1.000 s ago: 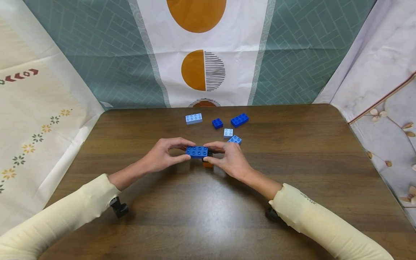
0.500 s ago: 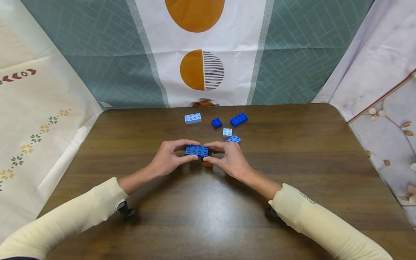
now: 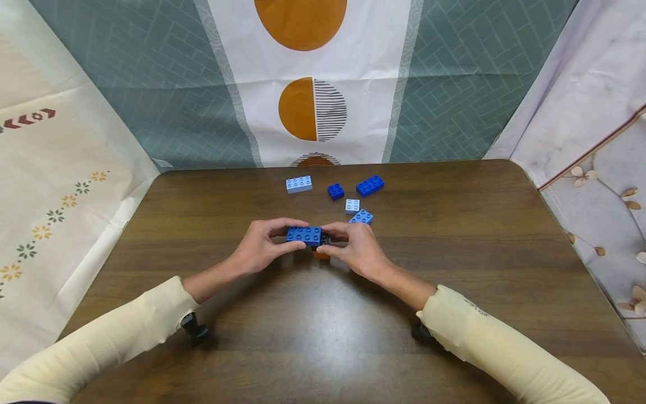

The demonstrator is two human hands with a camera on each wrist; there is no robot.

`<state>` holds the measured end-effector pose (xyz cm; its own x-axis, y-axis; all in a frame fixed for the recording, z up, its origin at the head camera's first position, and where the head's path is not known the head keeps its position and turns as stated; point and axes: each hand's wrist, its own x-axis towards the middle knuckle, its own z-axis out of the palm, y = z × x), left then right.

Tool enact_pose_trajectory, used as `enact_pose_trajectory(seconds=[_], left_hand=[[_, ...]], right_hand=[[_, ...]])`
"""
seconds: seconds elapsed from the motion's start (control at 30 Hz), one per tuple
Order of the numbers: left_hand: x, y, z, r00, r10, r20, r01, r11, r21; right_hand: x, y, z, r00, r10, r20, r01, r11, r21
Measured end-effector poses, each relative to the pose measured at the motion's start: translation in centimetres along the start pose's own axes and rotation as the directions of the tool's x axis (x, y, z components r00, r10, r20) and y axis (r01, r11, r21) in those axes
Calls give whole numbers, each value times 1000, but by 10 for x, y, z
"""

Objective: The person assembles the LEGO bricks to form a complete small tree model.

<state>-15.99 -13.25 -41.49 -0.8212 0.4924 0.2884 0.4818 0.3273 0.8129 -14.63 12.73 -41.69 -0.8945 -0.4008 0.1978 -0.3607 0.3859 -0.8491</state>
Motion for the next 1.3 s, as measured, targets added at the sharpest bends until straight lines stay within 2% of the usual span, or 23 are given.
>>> enact_pose_trajectory(seconds=[0.73, 0.9, 1.1, 1.3], left_hand=[[-2, -2, -2, 999, -28, 18, 27, 1000, 13], [-2, -1, -3, 999, -35, 23, 34, 999, 24], [-2, -1, -2, 999, -30, 19, 29, 999, 39], [-4, -4, 0, 1000, -7, 4, 6, 999, 47]], right_hand=[[0, -1, 0, 1000, 11, 8, -10, 1000, -17], [-1, -2, 0, 1000, 18, 16, -19, 1000, 14], [1, -7, 0, 1000, -21, -8, 21, 997, 73], [4, -9, 2, 999, -47, -13, 47, 996, 71]])
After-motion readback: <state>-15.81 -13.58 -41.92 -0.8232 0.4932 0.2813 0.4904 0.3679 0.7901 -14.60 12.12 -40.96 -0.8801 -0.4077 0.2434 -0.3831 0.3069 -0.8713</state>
